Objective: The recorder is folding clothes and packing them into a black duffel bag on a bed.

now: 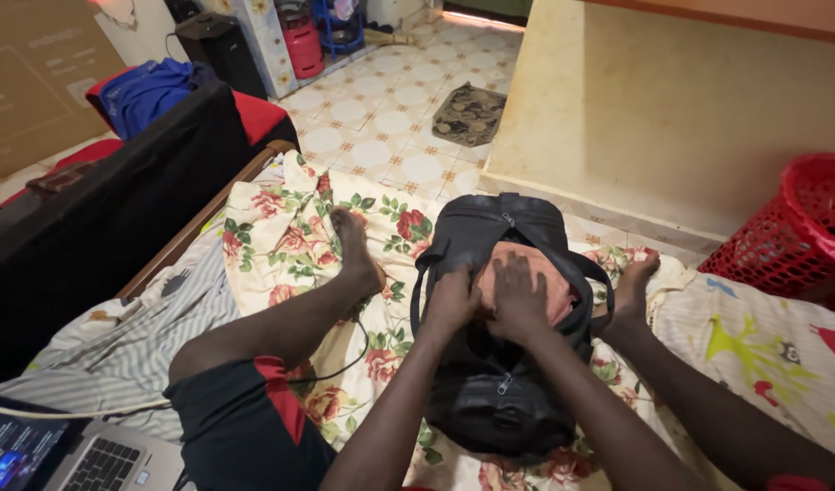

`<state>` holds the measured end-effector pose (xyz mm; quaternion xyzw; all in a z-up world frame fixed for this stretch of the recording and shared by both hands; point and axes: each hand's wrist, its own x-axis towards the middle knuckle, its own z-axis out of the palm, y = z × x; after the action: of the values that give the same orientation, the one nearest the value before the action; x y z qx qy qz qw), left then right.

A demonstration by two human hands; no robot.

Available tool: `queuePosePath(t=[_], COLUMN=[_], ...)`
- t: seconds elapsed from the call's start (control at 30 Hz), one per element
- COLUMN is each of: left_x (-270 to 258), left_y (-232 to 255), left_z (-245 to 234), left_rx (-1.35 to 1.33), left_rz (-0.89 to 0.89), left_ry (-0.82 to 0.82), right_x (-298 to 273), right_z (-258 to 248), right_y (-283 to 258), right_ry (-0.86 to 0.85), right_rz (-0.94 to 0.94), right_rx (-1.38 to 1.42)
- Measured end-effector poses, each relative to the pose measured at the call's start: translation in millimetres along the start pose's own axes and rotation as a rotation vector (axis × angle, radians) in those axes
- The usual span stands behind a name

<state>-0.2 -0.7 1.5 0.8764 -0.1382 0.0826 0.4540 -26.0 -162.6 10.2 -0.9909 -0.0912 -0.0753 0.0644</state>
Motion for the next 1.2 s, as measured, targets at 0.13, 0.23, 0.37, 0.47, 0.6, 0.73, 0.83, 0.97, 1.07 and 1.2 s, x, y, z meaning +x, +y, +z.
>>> queuePosePath(t=[0.13, 0.23, 0.37, 0.47, 0.6, 0.73, 0.83, 0.97, 1.07, 1.2], left_x=[3, -5, -2, -2, -5, -2, 1, 1, 8, 0], left_y=[1, 8, 9, 7, 12, 4, 0, 3, -1, 28], left_z=[2, 1, 7, 6, 0, 4, 10, 9, 12, -4], left_rx=[0.028, 0.006, 0.043, 0.104, 0.141, 0.179, 0.205, 0.206, 0.214, 0.329], left_rz=[-0.003, -0.046, -0.034, -0.027, -0.029, 0.003, -0.021, 0.014, 0.023, -0.081], left_ry=[-0.003, -0.010, -0.001, -0.024, -0.019, -0.032, -0.042, -0.040, -0.035, -0.137], right_x=[15, 16, 26, 31, 21, -9, -24, -23, -11, -16], right_z=[25, 59, 73, 76, 49, -11, -9, 5, 17, 16], right_y=[-11, -8, -1, 2, 4, 8, 31, 39, 45, 51], right_ry=[-0.134, 0.079, 0.315, 0.354, 0.139, -0.007, -0.051, 0.019, 0.064, 0.089], right_rz=[0.034, 0.040, 0.060, 0.063, 0.025, 0.012, 0.093, 0.060, 0.072, 0.015], right_rx=[-0.206, -0.296, -0.214, -0.160, -0.366, -0.102, -0.090, -0.185, -0.180, -0.196])
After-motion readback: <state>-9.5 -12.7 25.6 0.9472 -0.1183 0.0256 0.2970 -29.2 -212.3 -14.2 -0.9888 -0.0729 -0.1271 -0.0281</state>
